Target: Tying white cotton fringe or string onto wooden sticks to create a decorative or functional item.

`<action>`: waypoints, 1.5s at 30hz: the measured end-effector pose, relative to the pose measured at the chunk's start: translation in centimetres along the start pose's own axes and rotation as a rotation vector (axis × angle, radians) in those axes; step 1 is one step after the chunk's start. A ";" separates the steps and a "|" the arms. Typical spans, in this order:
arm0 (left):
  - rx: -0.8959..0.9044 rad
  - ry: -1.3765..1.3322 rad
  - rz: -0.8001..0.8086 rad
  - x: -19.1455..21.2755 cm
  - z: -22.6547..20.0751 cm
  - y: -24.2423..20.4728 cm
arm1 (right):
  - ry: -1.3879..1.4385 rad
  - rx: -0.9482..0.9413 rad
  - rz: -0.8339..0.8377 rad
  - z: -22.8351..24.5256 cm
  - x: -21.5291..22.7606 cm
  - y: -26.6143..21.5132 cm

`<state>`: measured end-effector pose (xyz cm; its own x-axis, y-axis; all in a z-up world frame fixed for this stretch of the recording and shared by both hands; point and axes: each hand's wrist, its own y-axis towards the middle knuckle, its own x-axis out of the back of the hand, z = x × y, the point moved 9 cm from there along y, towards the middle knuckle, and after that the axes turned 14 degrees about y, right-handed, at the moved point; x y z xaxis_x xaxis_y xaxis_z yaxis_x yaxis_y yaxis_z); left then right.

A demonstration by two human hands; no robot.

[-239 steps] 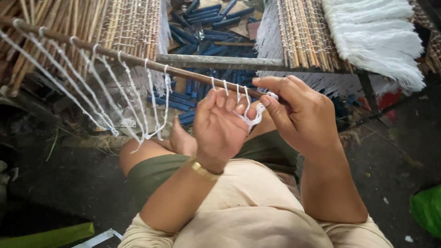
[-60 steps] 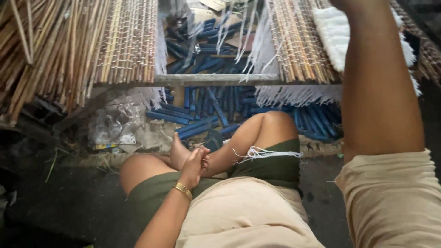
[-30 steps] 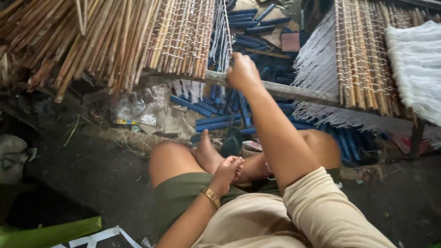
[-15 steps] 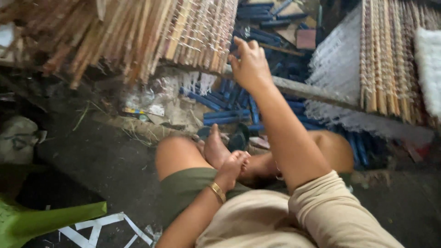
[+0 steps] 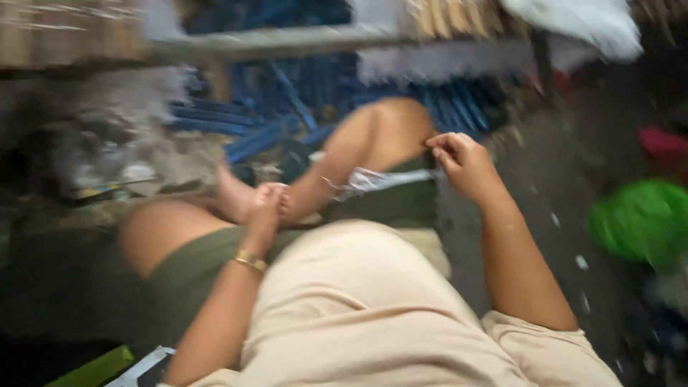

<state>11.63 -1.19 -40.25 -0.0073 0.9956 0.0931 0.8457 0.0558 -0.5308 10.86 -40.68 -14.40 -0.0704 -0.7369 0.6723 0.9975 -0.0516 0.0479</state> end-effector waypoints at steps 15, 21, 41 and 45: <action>-0.476 0.641 0.288 -4.9 -11.2 -10.7 | 0.866 -0.543 -0.357 -17.0 -5.6 -5.4; -0.602 0.576 0.270 -7.8 -17.9 -13.0 | 0.684 -0.255 -0.386 -13.5 -2.9 -3.3; -0.693 0.144 0.496 -10.0 -26.4 -22.0 | -0.278 0.182 -0.418 3.9 15.6 13.3; -0.599 0.097 0.442 -8.8 -26.3 -22.1 | -0.330 -0.157 -0.416 -2.3 16.3 18.7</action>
<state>7.03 -13.16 -7.17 0.4246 0.9029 0.0665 0.9046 -0.4262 0.0111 28.34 -55.20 -4.20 -0.4296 -0.3841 0.8173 0.8720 -0.4115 0.2650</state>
